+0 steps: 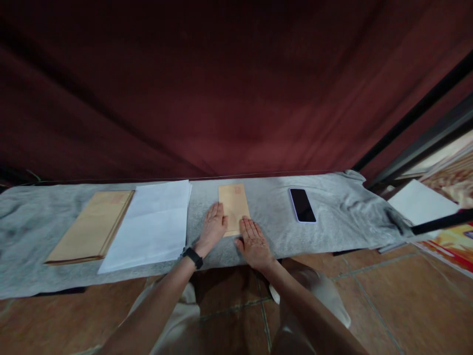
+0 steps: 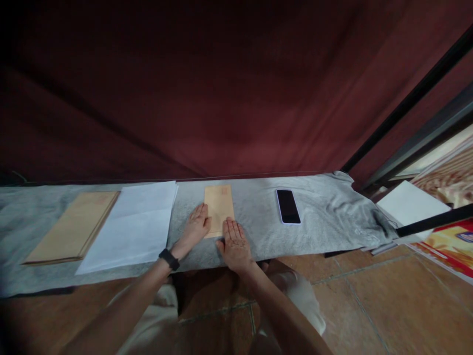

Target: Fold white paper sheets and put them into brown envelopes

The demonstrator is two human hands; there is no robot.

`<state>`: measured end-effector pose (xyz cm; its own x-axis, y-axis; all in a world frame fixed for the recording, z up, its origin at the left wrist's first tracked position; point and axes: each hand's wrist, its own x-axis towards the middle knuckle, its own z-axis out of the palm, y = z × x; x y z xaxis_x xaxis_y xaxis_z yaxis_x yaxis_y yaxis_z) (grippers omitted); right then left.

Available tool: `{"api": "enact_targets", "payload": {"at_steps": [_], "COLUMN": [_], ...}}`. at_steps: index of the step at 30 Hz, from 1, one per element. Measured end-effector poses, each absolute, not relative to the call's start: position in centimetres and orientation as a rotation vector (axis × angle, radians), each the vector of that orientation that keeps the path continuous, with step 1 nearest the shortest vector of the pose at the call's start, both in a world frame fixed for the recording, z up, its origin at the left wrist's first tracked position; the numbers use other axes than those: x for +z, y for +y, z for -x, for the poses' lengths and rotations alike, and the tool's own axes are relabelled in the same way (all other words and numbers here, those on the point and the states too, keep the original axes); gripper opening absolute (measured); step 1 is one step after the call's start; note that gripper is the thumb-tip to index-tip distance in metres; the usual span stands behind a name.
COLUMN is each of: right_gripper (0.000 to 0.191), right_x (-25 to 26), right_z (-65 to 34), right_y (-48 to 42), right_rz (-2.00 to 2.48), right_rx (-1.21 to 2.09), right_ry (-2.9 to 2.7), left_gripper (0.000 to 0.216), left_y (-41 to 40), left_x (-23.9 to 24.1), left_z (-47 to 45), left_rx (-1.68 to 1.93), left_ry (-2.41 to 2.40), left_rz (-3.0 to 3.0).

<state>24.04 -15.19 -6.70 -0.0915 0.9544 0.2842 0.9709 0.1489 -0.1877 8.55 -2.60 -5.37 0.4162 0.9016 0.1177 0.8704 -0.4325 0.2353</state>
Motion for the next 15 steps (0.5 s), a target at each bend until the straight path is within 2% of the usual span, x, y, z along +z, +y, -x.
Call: {"api": "enact_targets", "payload": {"at_steps": [5,10,15], "right_gripper": [0.062,0.065,0.063], "right_x": [-7.1,-7.4,-7.5], "right_z": [-23.7,-23.7,-23.6], "right_y": [-15.3,-15.6,-15.3], "right_rz": [1.896,1.871,1.884], "right_rx": [-0.161,-0.206,-0.198], "right_ry": [-2.05,-2.126,-2.07], "left_gripper": [0.059,0.064,0.064], "left_y": [-7.0,-11.1,-10.5], "left_x": [-6.2,-6.5,-6.7], "left_z": [-8.7,-9.5,-7.9], "left_rx": [0.591,0.452,0.346], "left_ry": [1.473,1.213,1.145], "left_rz": [-2.561,-2.706,-2.784]}}
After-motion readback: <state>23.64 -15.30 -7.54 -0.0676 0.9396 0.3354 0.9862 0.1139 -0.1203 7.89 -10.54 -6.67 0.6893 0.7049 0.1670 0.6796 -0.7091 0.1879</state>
